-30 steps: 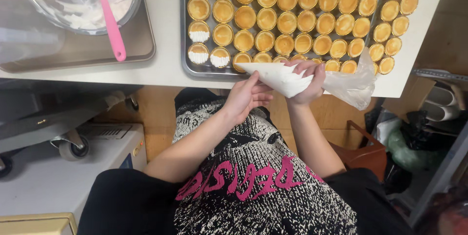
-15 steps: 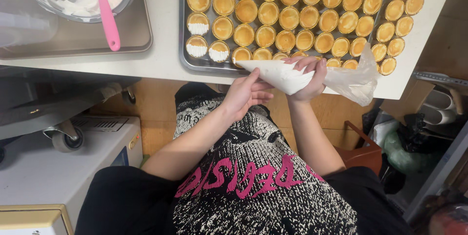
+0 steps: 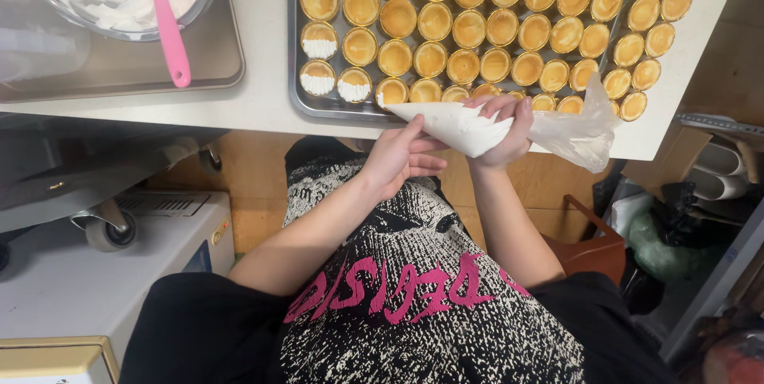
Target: The person fills a piping bag with white cream from a bowl using a spatula. They then pipe the cream into a tray of small tart shells. The person briefly pauses to pick up a grape from a cutting board where another person is slicing fruit, then resumes piping the cream into the tart shells.
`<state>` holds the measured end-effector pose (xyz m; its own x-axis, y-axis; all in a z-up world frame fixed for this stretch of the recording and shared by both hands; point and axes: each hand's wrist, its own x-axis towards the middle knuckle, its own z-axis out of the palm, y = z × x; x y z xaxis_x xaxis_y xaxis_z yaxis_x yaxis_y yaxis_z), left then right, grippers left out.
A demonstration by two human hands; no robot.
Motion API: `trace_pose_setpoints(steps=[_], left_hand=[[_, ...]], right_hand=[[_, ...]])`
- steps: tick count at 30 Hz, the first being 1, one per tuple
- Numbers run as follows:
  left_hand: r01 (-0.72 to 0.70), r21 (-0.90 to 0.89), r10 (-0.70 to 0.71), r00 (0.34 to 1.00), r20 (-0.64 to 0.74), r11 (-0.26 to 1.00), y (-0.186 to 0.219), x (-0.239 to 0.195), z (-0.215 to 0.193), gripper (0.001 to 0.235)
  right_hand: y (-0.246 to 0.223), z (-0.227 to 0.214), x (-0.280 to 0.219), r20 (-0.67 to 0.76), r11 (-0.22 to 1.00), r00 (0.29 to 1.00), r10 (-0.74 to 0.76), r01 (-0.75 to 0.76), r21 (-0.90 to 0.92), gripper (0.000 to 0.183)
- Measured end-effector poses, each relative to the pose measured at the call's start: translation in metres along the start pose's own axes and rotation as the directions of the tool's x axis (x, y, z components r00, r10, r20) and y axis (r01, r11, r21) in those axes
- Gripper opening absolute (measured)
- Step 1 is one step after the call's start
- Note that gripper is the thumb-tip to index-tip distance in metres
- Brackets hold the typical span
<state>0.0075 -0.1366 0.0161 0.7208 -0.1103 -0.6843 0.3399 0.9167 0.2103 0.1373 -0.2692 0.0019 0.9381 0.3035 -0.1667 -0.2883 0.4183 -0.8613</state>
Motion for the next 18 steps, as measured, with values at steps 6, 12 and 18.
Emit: trace_pose_setpoints(steps=[6, 12, 18], left_hand=[[-0.013, 0.04, 0.013, 1.0, -0.019, 0.999, 0.004, 0.009, 0.0, 0.06], [0.001, 0.033, -0.001, 1.0, -0.004, 0.999, 0.003, 0.013, -0.003, 0.059], [0.022, 0.015, -0.022, 0.999, 0.037, 1.0, 0.0, 0.009, -0.004, 0.058]], right_hand=[[0.0, 0.005, 0.005, -0.051, 0.999, 0.999, -0.002, 0.004, 0.036, 0.045], [-0.001, 0.001, 0.005, -0.02, 1.0, 1.0, -0.02, 0.02, 0.024, 0.045], [-0.004, -0.007, 0.006, -0.031, 1.0, 0.999, 0.007, -0.007, 0.013, 0.043]])
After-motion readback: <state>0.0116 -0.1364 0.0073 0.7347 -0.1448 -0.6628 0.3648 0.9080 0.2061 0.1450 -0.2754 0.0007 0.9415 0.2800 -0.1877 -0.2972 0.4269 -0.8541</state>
